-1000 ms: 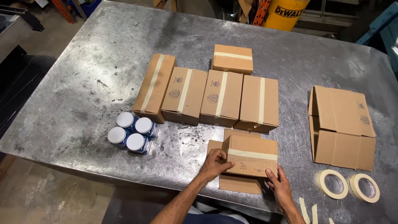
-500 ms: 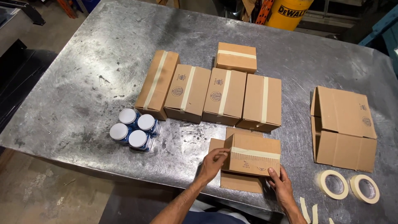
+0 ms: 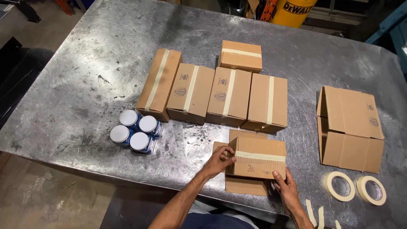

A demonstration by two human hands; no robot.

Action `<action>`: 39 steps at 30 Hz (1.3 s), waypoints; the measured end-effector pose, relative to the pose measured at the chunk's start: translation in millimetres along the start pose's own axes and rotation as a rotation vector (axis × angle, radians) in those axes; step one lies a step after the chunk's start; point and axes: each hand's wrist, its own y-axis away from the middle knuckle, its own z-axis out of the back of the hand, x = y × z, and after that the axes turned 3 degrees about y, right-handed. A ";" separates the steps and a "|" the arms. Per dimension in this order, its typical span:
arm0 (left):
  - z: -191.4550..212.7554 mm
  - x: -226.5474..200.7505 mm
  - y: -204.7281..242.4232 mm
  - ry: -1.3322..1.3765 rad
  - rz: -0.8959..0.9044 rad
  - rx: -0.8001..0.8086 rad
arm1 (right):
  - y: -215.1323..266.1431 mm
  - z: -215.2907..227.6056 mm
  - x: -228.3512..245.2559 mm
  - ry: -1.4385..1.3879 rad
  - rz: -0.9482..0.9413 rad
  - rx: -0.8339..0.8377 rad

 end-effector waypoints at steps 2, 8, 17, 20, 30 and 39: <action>-3.8 1.9 6.5 -0.053 -0.052 -0.037 | -0.9 -0.8 2.2 0.008 -0.007 -0.005; -15.8 -19.9 26.1 -0.087 0.053 -0.139 | -2.4 1.7 -1.3 0.071 -0.018 -0.020; -16.1 5.6 22.3 -0.084 -0.107 -0.257 | -3.4 2.0 -8.0 0.034 0.000 -0.028; -7.6 -11.7 16.4 -0.095 -0.073 -0.168 | -2.0 -1.3 -3.1 0.024 -0.011 -0.027; -4.7 -2.7 9.2 -0.062 -0.079 -0.066 | -19.4 4.6 -27.4 0.048 0.017 -0.041; -20.6 6.6 15.0 0.038 -0.054 -0.314 | -13.4 3.4 -18.9 0.047 0.003 -0.035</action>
